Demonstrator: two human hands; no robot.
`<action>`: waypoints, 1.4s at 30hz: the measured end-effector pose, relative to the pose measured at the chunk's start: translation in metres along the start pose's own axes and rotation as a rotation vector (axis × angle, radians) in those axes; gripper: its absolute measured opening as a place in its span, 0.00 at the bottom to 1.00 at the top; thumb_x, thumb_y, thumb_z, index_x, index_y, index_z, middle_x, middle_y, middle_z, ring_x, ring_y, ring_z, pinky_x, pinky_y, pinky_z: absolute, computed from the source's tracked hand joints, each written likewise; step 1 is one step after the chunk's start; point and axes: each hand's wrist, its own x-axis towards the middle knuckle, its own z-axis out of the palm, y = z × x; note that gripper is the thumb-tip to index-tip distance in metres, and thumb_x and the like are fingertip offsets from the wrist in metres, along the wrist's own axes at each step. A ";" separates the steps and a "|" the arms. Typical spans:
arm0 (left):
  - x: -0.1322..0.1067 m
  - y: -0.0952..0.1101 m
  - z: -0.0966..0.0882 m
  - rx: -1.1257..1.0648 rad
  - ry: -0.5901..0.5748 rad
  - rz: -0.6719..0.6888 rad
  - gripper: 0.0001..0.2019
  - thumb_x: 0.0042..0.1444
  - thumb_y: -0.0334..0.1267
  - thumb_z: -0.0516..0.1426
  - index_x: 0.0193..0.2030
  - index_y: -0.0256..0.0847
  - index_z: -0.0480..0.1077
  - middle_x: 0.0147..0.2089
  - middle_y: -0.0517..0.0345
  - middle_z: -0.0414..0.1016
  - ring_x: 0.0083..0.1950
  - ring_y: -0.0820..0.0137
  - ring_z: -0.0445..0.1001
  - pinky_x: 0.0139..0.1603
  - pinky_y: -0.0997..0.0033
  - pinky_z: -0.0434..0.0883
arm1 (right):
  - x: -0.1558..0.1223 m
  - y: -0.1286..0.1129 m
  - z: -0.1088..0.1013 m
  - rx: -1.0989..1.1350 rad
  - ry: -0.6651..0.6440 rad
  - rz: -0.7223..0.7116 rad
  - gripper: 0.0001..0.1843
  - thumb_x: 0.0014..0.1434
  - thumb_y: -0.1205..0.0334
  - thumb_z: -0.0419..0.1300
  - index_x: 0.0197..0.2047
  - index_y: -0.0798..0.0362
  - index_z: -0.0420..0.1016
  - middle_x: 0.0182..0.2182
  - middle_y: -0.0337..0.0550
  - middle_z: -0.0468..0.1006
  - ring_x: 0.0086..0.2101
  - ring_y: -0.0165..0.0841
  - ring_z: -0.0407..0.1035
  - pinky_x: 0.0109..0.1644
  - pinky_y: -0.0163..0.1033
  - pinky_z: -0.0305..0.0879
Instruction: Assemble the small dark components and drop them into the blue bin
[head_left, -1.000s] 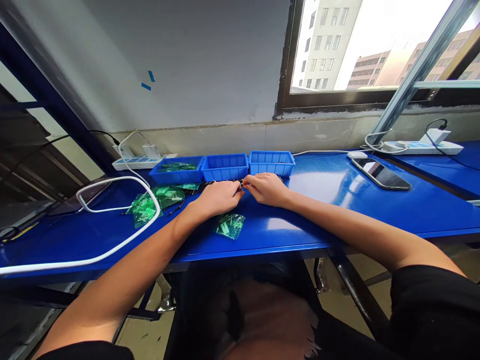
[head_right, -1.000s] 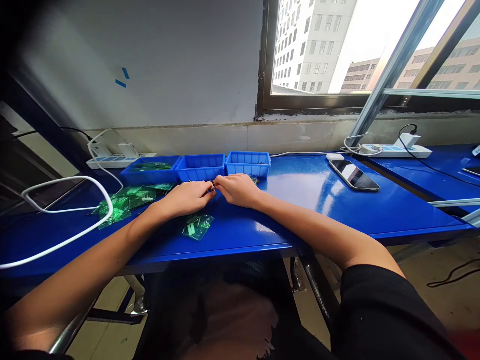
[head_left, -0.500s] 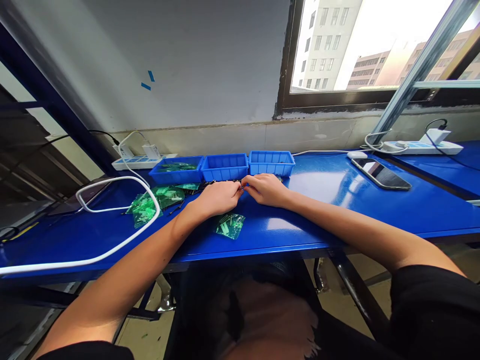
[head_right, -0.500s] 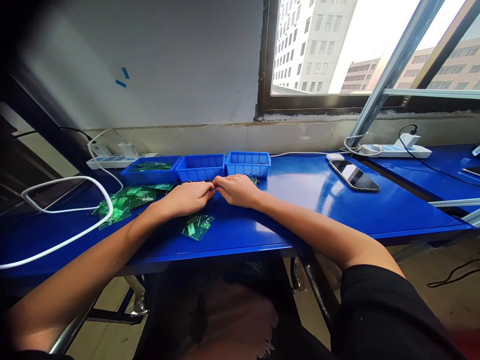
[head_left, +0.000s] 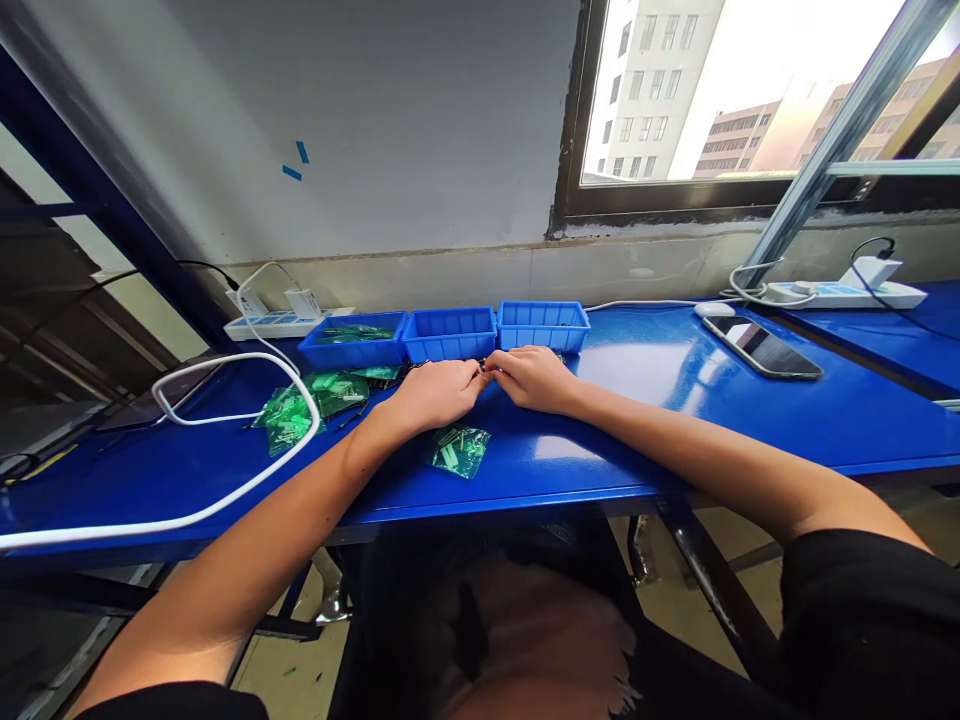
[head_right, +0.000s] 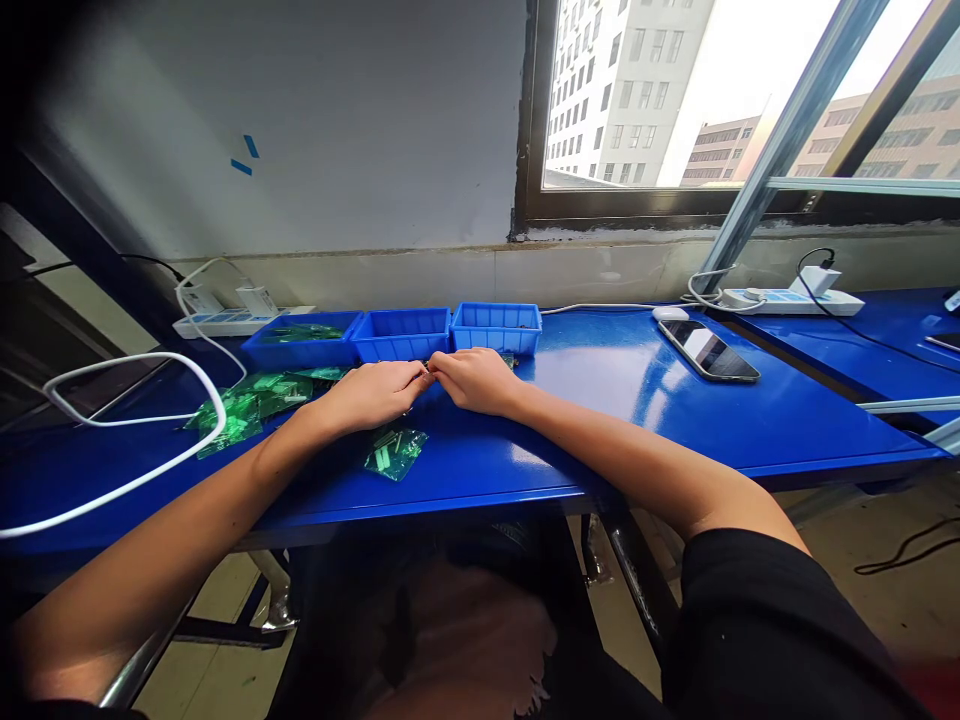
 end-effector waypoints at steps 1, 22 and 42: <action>0.000 0.000 0.000 0.003 0.000 0.006 0.26 0.63 0.54 0.35 0.45 0.45 0.68 0.47 0.53 0.76 0.49 0.56 0.74 0.47 0.58 0.69 | 0.000 0.000 0.000 0.005 0.001 0.000 0.09 0.62 0.64 0.47 0.39 0.53 0.68 0.33 0.44 0.79 0.34 0.34 0.72 0.35 0.35 0.56; 0.000 -0.001 0.001 0.053 -0.004 0.089 0.19 0.64 0.45 0.39 0.49 0.43 0.67 0.50 0.52 0.73 0.51 0.59 0.72 0.50 0.62 0.69 | 0.000 -0.001 -0.002 0.029 0.003 -0.009 0.11 0.62 0.63 0.48 0.37 0.53 0.70 0.31 0.42 0.78 0.32 0.31 0.70 0.35 0.35 0.54; 0.001 -0.003 0.002 0.058 -0.015 0.142 0.19 0.64 0.43 0.38 0.48 0.40 0.66 0.50 0.50 0.73 0.51 0.59 0.72 0.51 0.61 0.68 | 0.000 0.000 -0.002 0.028 -0.004 0.009 0.11 0.63 0.61 0.49 0.38 0.53 0.72 0.33 0.43 0.79 0.33 0.32 0.71 0.34 0.34 0.54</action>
